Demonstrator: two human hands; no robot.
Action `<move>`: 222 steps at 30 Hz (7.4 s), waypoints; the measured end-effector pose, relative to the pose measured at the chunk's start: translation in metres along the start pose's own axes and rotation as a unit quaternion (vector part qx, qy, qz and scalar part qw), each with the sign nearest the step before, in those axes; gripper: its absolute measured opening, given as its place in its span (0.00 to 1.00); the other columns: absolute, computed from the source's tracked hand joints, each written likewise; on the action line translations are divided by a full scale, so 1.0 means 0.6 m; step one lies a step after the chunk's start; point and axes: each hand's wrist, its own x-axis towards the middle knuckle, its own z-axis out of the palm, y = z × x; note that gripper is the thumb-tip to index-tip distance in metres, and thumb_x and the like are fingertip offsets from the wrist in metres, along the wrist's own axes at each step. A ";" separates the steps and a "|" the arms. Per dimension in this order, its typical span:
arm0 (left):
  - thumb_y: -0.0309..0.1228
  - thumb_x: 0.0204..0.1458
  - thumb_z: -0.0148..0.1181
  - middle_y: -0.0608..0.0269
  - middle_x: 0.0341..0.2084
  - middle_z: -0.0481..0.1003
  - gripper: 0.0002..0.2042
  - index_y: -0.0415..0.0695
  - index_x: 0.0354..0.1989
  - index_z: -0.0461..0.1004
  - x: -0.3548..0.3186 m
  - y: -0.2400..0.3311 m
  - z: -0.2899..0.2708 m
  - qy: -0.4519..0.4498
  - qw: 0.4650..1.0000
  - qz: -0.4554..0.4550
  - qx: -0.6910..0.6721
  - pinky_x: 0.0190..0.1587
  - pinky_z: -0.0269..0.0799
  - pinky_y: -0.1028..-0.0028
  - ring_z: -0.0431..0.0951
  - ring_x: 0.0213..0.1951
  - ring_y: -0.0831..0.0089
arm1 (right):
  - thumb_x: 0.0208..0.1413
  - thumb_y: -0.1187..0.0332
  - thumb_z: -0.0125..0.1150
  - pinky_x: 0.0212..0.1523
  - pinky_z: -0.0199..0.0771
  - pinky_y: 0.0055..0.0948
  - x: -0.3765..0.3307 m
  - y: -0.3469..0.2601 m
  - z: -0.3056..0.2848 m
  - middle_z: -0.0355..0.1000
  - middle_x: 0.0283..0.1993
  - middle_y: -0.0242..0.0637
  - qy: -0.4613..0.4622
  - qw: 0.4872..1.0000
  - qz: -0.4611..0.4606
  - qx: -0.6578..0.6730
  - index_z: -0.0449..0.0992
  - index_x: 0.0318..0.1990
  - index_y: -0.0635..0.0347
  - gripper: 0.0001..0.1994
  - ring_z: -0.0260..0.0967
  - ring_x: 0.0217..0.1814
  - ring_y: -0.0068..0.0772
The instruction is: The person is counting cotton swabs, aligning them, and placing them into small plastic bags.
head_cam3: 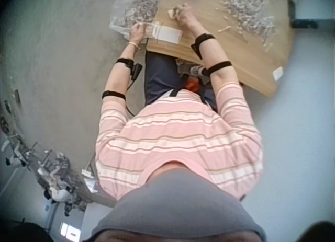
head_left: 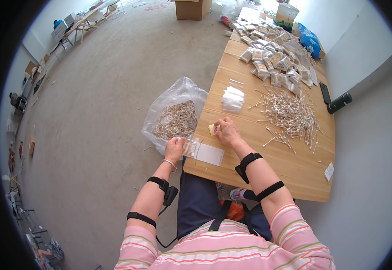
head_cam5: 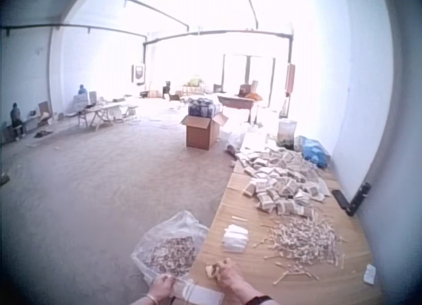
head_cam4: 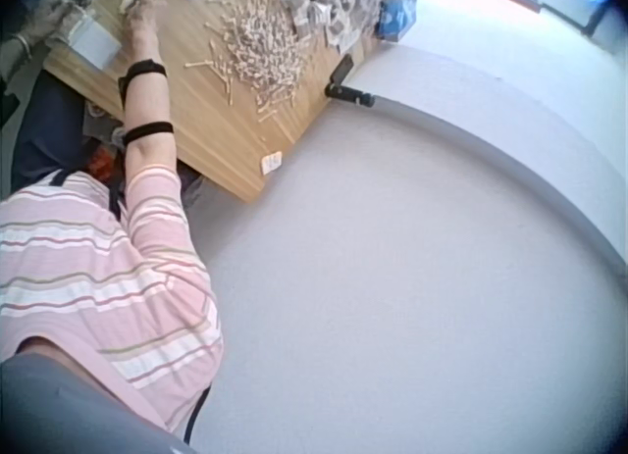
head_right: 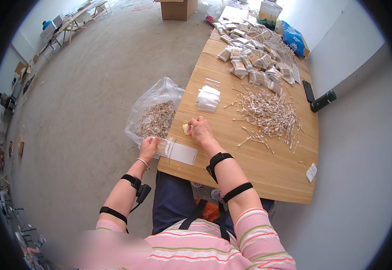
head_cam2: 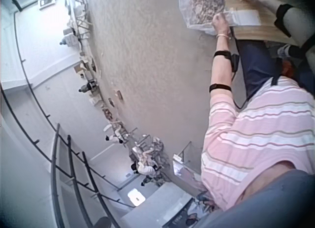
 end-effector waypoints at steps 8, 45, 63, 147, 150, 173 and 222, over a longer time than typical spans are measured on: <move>0.38 0.57 0.56 0.73 0.21 0.71 0.13 0.40 0.29 0.73 0.004 -0.008 0.000 0.002 1.000 -0.006 0.031 0.27 0.63 0.80 0.65 0.24 0.85 | 0.45 0.72 0.64 0.56 0.64 0.37 0.003 -0.009 -0.005 0.64 0.49 0.43 -0.045 0.998 0.022 -0.023 0.74 0.42 0.54 0.14 0.61 0.56 0.46; 0.37 0.56 0.56 0.69 0.20 0.73 0.13 0.38 0.29 0.74 0.002 -0.002 0.009 0.012 1.000 -0.007 0.009 0.28 0.66 0.76 0.69 0.25 0.82 | 0.48 0.74 0.66 0.22 0.76 0.21 -0.088 -0.079 0.038 0.73 0.26 0.38 0.005 0.771 0.288 0.568 0.72 0.31 0.64 0.07 0.72 0.23 0.26; 0.39 0.54 0.57 0.65 0.20 0.75 0.14 0.38 0.29 0.75 0.000 -0.014 0.003 0.042 0.998 -0.002 0.049 0.29 0.67 0.73 0.70 0.25 0.79 | 0.49 0.72 0.62 0.11 0.59 0.19 -0.094 -0.162 0.125 0.71 0.19 0.33 0.026 0.811 0.368 0.454 0.74 0.27 0.62 0.04 0.65 0.15 0.20; 0.27 0.49 0.60 0.58 0.40 0.76 0.07 0.42 0.36 0.77 -0.133 0.117 0.357 -0.144 0.869 0.443 0.166 0.61 0.59 0.57 0.72 0.50 0.60 | 0.44 0.70 0.63 0.46 0.66 0.36 -0.301 0.320 -0.121 0.67 0.36 0.35 0.301 0.948 0.100 -0.019 0.75 0.29 0.55 0.04 0.63 0.43 0.41; 0.26 0.49 0.60 0.57 0.40 0.76 0.07 0.42 0.36 0.76 -0.133 0.121 0.357 -0.164 0.865 0.448 0.157 0.60 0.59 0.57 0.73 0.50 0.60 | 0.45 0.70 0.63 0.47 0.65 0.36 -0.283 0.323 -0.119 0.67 0.35 0.37 0.324 0.927 0.190 -0.008 0.75 0.29 0.55 0.04 0.63 0.43 0.43; 0.18 0.56 0.44 0.54 0.37 0.75 0.12 0.39 0.47 0.69 -0.132 0.116 0.354 -0.102 0.936 0.337 0.028 0.45 0.70 0.70 0.76 0.42 0.63 | 0.52 0.40 0.50 0.71 0.27 0.44 -0.358 0.133 -0.013 0.37 0.72 0.48 0.042 0.981 0.035 -0.186 0.45 0.67 0.65 0.45 0.28 0.75 0.47; 0.20 0.38 0.64 0.48 0.50 0.67 0.29 0.39 0.53 0.65 -0.160 0.121 0.325 -0.216 0.902 0.352 0.125 0.60 0.59 0.62 0.64 0.56 0.52 | 0.47 0.73 0.52 0.50 0.60 0.40 -0.264 0.169 -0.030 0.66 0.47 0.30 0.246 0.965 0.083 -0.049 0.73 0.47 0.51 0.17 0.59 0.51 0.39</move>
